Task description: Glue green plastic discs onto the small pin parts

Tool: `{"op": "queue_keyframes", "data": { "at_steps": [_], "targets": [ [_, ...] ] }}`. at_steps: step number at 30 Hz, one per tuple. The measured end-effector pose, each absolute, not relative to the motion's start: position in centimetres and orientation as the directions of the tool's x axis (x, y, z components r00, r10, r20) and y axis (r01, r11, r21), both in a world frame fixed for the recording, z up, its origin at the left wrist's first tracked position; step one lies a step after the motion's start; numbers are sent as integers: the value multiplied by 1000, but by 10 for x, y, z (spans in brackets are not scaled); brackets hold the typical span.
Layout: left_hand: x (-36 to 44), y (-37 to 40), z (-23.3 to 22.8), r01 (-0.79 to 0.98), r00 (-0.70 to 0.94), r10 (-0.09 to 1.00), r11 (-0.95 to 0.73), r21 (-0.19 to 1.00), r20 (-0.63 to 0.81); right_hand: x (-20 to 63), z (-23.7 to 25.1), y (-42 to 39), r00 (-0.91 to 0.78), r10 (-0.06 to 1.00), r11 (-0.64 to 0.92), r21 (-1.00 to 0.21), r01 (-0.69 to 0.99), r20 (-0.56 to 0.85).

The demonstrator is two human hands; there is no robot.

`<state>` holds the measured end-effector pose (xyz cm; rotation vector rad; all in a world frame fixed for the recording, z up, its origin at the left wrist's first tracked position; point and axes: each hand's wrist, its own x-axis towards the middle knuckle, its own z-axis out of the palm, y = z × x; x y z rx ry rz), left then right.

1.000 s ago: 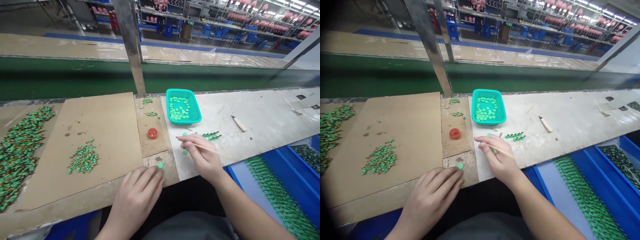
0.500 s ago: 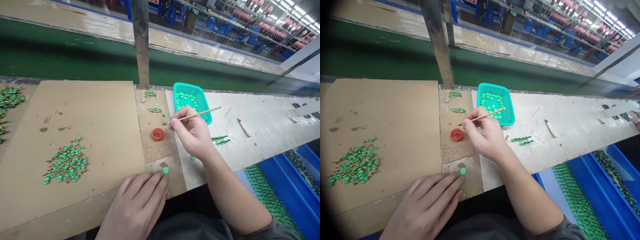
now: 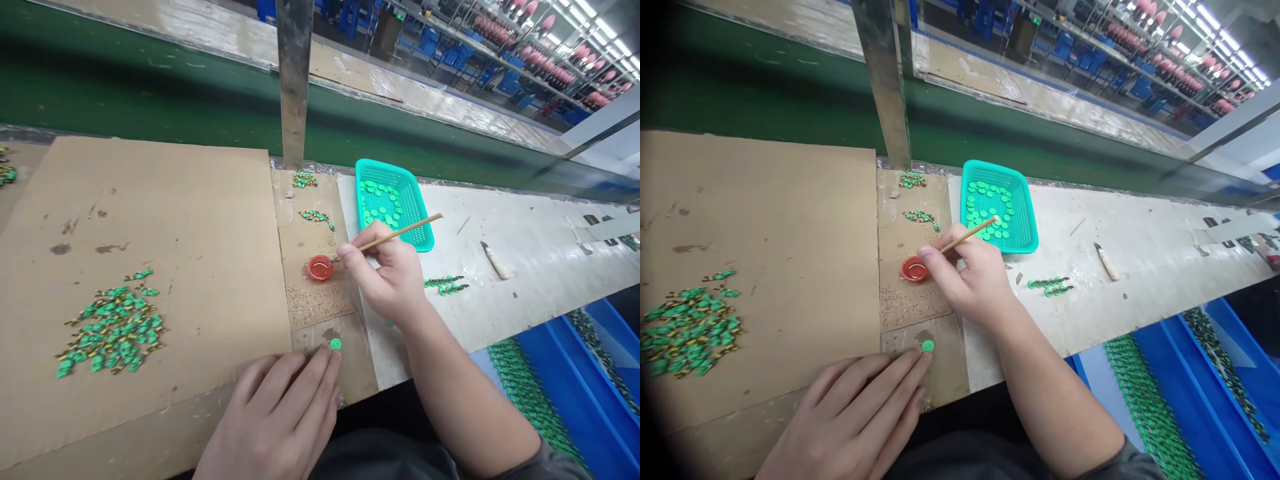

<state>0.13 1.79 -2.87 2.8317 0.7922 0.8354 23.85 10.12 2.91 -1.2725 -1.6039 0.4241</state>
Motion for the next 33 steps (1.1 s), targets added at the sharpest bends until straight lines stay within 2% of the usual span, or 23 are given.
{"op": "queue_keyframes", "data": {
  "at_steps": [7, 20, 33],
  "targets": [
    [2, 16, -31, 466, 714, 498, -863, 197, 492, 234, 29, 108, -78, 872, 408, -631, 659, 483],
    [2, 16, -34, 475, 728, 498, -862, 177, 471, 233, 24, 110, -109, 890, 384, -601, 701, 442],
    [2, 15, -33, 483, 721, 499, -860, 168, 481, 232, 24, 112, -138, 874, 420, -580, 698, 466]
  ]
}}
